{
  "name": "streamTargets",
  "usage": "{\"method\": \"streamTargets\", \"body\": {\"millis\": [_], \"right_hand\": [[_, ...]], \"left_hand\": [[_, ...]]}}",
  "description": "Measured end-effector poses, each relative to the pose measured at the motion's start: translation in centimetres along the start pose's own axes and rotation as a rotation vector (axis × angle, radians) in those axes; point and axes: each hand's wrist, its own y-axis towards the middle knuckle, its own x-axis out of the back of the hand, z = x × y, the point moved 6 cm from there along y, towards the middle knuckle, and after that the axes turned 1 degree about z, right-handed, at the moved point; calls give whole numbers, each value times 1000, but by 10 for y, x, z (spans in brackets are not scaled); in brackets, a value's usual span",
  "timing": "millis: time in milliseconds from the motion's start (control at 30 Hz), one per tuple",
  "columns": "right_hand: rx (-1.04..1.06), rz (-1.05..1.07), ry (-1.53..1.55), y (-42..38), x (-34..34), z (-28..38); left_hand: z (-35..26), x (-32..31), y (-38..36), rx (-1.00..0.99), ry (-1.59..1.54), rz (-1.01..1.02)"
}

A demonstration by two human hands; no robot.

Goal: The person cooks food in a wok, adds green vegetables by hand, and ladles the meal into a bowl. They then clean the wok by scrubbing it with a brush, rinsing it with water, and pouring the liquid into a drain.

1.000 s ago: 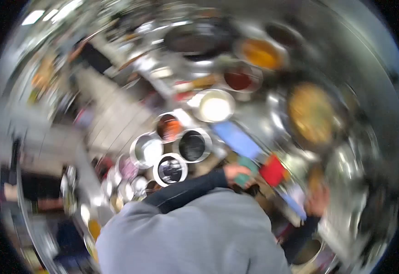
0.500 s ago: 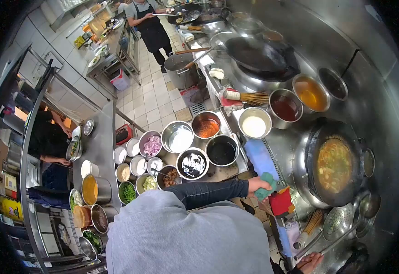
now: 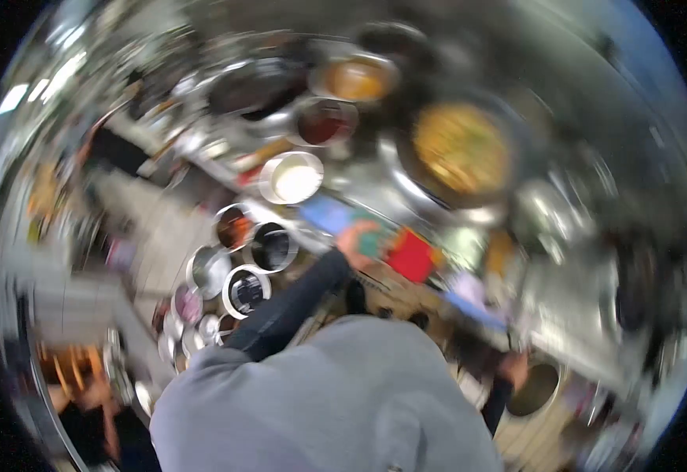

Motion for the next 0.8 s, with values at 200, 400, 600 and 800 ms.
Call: {"method": "streamTargets", "body": {"millis": [200, 400, 600, 800], "right_hand": [[171, -113, 128, 7, -5, 26], [137, -47, 244, 9, 8, 34], [213, -176, 306, 4, 12, 43], [201, -371, 463, -11, 64, 64]], "left_hand": [[-24, -36, 25, 66, 111, -53], [-25, -57, 69, 136, 249, -123], [-23, -74, 117, 229, 309, -142], [-26, -76, 135, 268, 199, -46]]}}
